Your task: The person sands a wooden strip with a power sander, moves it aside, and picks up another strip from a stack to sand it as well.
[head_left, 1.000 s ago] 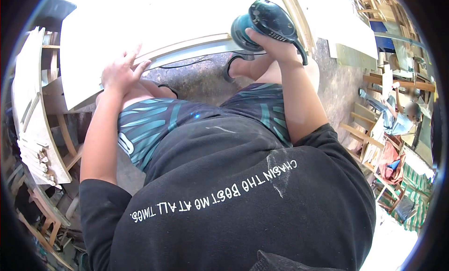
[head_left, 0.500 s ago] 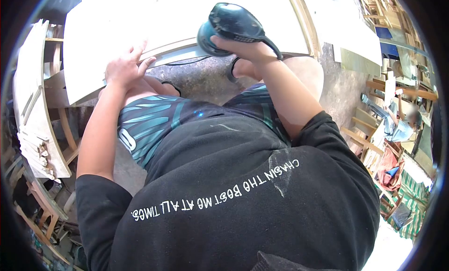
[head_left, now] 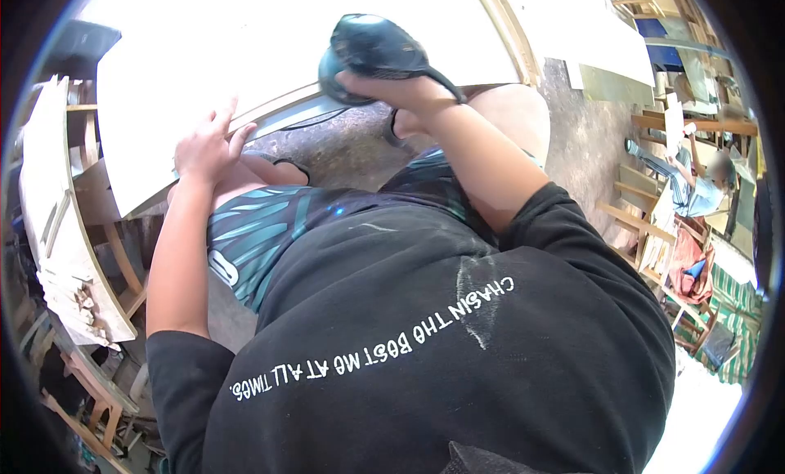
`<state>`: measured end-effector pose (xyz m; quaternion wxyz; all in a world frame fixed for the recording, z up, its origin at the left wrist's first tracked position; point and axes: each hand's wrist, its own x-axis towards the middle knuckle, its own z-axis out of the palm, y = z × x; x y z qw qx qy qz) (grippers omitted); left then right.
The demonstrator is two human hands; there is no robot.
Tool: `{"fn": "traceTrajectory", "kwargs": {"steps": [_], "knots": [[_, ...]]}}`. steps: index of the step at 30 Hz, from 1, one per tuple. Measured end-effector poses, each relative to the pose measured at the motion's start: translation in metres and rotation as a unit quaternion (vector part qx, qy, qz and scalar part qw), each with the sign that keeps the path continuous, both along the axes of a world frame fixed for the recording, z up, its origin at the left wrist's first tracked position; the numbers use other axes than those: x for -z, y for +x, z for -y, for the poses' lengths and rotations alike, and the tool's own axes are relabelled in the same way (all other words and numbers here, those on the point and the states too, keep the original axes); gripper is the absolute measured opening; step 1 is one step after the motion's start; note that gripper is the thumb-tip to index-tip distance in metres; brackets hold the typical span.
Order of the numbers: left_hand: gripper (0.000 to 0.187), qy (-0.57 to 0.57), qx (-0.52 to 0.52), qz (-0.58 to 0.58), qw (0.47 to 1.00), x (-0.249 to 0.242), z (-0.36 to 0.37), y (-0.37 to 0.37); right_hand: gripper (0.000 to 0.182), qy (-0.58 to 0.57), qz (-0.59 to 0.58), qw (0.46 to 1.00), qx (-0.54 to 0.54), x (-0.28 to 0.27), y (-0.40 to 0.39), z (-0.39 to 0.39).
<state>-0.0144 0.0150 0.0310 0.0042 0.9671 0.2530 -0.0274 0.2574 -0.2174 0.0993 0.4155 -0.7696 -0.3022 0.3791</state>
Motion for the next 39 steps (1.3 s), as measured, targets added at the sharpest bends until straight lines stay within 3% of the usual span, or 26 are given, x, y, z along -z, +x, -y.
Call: {"fn": "traceTrajectory", "kwargs": {"steps": [9, 12, 15, 17, 18, 19, 21, 22, 25, 26, 27, 30, 32, 36, 39], "knots": [[0.07, 0.009, 0.003, 0.027, 1.0, 0.004, -0.002, 0.0, 0.077, -0.038, -0.135, 0.987, 0.076, -0.023, -0.001, 0.01], [0.07, 0.022, -0.005, 0.009, 1.0, 0.002, 0.001, 0.002, 0.081, 0.103, 0.036, 0.994, -0.011, -0.012, -0.015, -0.007], [0.069, 0.037, 0.005, 0.009, 0.999, 0.01, -0.002, 0.0, 0.097, 0.204, 0.079, 0.974, -0.06, 0.023, -0.031, -0.031], [0.069, 0.037, 0.009, 0.01, 0.999, 0.011, -0.003, -0.001, 0.09, 0.255, 0.164, 0.948, -0.091, 0.046, -0.04, -0.048], [0.069, 0.034, 0.002, -0.003, 0.999, 0.009, -0.003, -0.001, 0.083, 0.228, 0.132, 0.96, -0.094, 0.027, -0.046, -0.05], [0.069, 0.03, -0.003, -0.013, 0.999, 0.01, -0.003, 0.001, 0.077, 0.213, 0.212, 0.949, -0.091, 0.03, -0.05, -0.057], [0.069, 0.038, 0.018, 0.014, 0.999, 0.023, -0.007, 0.001, 0.072, 0.207, 0.22, 0.947, -0.112, 0.02, -0.048, -0.055], [0.069, 0.042, 0.017, 0.012, 0.999, 0.023, -0.006, 0.001, 0.063, 0.216, 0.208, 0.949, -0.1, 0.028, -0.047, -0.057], [0.069, 0.05, 0.018, 0.015, 0.999, 0.016, -0.006, -0.002, 0.054, 0.07, 0.153, 0.974, -0.149, 0.018, -0.034, -0.055], [0.068, 0.05, 0.022, 0.02, 0.998, 0.018, -0.007, -0.003, 0.047, 0.093, 0.15, 0.978, -0.114, 0.019, -0.03, -0.049], [0.068, 0.049, 0.026, 0.026, 0.998, 0.019, -0.008, -0.004, 0.047, 0.038, 0.109, 0.988, -0.104, -0.013, -0.026, -0.036], [0.068, 0.058, 0.011, -0.002, 0.998, 0.017, -0.005, -0.004, 0.051, 0.1, 0.113, 0.988, -0.024, 0.008, -0.01, -0.023], [0.069, 0.065, -0.005, -0.022, 0.998, 0.014, -0.002, -0.003, 0.056, 0.09, 0.09, 0.992, 0.023, -0.008, -0.008, -0.007], [0.07, 0.045, -0.01, 0.0, 0.999, 0.015, -0.002, -0.004, 0.07, -0.02, -0.031, 0.998, 0.055, -0.004, 0.001, 0.008], [0.07, 0.027, -0.016, -0.001, 1.0, 0.015, -0.004, -0.003, 0.067, -0.038, 0.027, 0.999, 0.008, -0.002, 0.003, 0.008]]}}
